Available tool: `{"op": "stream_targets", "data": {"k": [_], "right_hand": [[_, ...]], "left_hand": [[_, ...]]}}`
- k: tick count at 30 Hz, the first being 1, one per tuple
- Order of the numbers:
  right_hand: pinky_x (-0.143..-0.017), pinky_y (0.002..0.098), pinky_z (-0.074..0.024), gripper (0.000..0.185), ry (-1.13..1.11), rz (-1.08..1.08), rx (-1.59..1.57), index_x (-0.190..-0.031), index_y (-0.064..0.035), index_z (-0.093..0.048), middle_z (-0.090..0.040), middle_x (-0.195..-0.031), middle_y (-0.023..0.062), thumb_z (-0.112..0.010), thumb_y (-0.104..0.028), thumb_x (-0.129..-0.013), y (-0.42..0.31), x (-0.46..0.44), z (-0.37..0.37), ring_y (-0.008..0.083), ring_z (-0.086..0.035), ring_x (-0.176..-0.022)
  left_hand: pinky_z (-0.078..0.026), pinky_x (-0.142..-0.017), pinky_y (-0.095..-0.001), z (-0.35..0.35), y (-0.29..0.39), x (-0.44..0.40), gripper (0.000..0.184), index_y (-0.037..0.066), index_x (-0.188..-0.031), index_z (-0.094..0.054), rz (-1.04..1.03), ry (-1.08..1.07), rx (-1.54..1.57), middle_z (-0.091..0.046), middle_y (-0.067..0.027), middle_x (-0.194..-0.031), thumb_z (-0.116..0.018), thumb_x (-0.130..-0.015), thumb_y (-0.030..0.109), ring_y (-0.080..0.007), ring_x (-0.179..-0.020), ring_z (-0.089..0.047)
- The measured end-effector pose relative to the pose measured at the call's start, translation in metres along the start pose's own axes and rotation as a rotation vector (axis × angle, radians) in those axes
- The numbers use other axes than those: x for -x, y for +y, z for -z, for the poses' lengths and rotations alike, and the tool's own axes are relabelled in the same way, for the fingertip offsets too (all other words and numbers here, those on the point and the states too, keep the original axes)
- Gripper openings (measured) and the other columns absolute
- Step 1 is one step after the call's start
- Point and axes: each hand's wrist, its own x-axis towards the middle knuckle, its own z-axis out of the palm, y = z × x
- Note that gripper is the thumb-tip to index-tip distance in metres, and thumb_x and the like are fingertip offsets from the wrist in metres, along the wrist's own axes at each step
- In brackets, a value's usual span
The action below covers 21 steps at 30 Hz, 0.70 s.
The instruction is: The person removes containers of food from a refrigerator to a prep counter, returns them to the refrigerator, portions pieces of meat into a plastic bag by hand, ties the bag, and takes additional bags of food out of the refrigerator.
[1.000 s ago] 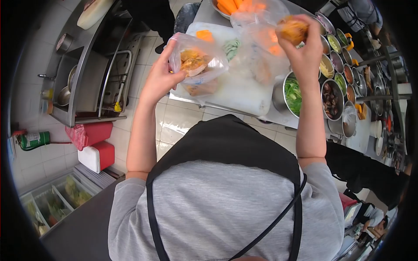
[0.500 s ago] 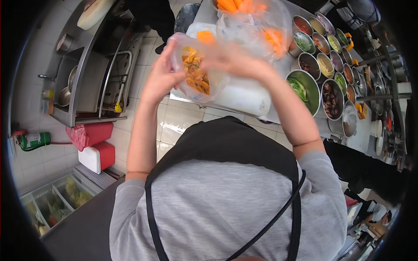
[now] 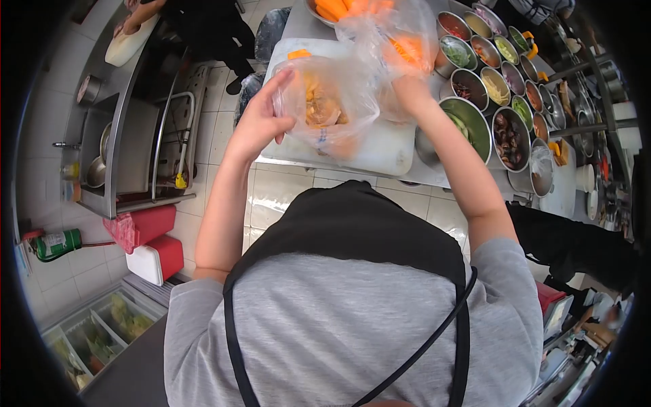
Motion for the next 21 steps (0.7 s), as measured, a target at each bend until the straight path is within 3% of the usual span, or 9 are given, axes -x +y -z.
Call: {"op": "stream_targets", "data": {"k": [2,4,9,11,14,15,17,19,21], "right_hand": [[-0.079,0.0438,-0.0479,0.033,0.089,-0.041,-0.093,-0.104,-0.0003,-0.06,-0.064,-0.095,0.02,-0.053,-0.022,-0.08,-0.001,-0.005,-0.039,0.0369,-0.061,-0.09],[-0.08,0.0441,-0.0475,0.041,0.424,-0.13,-0.347,-0.11,-0.0043,-0.056,-0.062,-0.098,0.0206,-0.059,-0.028,-0.077,0.001,-0.017,-0.094,0.038,-0.06,-0.093],[-0.078,0.0446,-0.0462,0.052,0.284,-0.233,-0.533,-0.116,-0.0098,-0.052,-0.061,-0.099,0.0213,-0.065,-0.034,-0.072,0.0,0.008,-0.041,0.0414,-0.057,-0.093],[-0.077,0.0451,-0.0458,0.054,0.299,-0.278,-0.558,-0.116,-0.0088,-0.052,-0.061,-0.097,0.0226,-0.067,-0.034,-0.071,0.004,0.022,-0.008,0.0432,-0.057,-0.093],[-0.071,0.0401,-0.0484,0.044,0.554,-0.189,-0.706,-0.105,-0.0011,-0.054,-0.062,-0.089,0.0203,-0.068,-0.023,-0.07,0.003,0.046,0.049,0.0317,-0.062,-0.082],[-0.061,0.0335,-0.0456,0.044,0.604,-0.128,-0.879,-0.107,0.0025,-0.054,-0.06,-0.079,0.0139,-0.065,-0.022,-0.072,-0.002,0.053,0.064,0.023,-0.059,-0.069],[-0.048,0.0191,-0.0354,0.041,0.568,-0.071,-1.218,-0.11,0.0049,-0.054,-0.051,-0.07,-0.0018,-0.059,-0.015,-0.074,-0.022,0.07,0.098,0.0033,-0.044,-0.055],[-0.047,0.0195,-0.0357,0.041,0.561,0.029,-1.239,-0.111,0.0046,-0.054,-0.051,-0.069,-0.0025,-0.059,-0.015,-0.075,-0.036,0.063,0.102,0.0039,-0.044,-0.054],[-0.05,0.02,-0.0373,0.04,0.566,0.15,-1.233,-0.112,0.0042,-0.053,-0.052,-0.072,-0.0025,-0.059,-0.014,-0.077,-0.045,0.051,0.097,0.0045,-0.045,-0.056]], "left_hand": [[-0.041,-0.045,-0.0181,-0.002,0.008,0.006,0.074,0.002,-0.136,-0.033,-0.035,-0.066,0.001,-0.039,-0.009,-0.137,-0.053,-0.067,-0.009,-0.0048,-0.061,-0.049],[-0.041,-0.046,-0.0181,0.0,0.013,0.006,0.074,0.005,-0.136,-0.034,-0.039,-0.106,-0.062,-0.039,-0.0084,-0.137,-0.055,-0.067,-0.008,-0.0049,-0.062,-0.049],[-0.044,-0.052,-0.019,0.001,0.028,0.002,0.07,0.011,-0.135,-0.04,-0.068,-0.161,-0.264,-0.041,-0.0072,-0.136,-0.063,-0.07,-0.001,-0.0045,-0.064,-0.051],[-0.047,-0.062,-0.0222,0.005,0.032,-0.006,0.066,0.015,-0.133,-0.043,-0.179,-0.131,-0.539,-0.043,-0.0082,-0.133,-0.069,-0.072,0.012,-0.0068,-0.07,-0.052],[-0.048,-0.077,-0.0277,0.004,0.034,-0.027,0.066,0.016,-0.132,-0.044,-0.236,0.029,-0.814,-0.044,-0.0106,-0.132,-0.071,-0.073,0.024,-0.0139,-0.09,-0.056],[-0.044,-0.087,-0.0315,0.009,0.019,-0.043,0.063,0.019,-0.13,-0.047,-0.378,0.096,-0.888,-0.043,-0.013,-0.134,-0.071,-0.073,0.028,-0.021,-0.11,-0.052],[-0.042,-0.09,-0.0323,-0.004,0.025,-0.054,0.063,0.016,-0.13,-0.047,-0.465,0.177,-0.823,-0.044,-0.0135,-0.133,-0.072,-0.073,0.028,-0.0221,-0.116,-0.048],[-0.041,-0.093,-0.0332,-0.022,0.028,-0.068,0.063,0.012,-0.129,-0.048,-0.552,0.254,-0.752,-0.044,-0.014,-0.132,-0.072,-0.074,0.028,-0.0232,-0.121,-0.044],[-0.043,-0.089,-0.0305,-0.032,0.026,-0.083,0.05,0.004,-0.12,-0.055,-0.42,0.183,-0.407,-0.057,-0.0135,-0.117,-0.071,-0.077,0.025,-0.0194,-0.11,-0.053]]}}
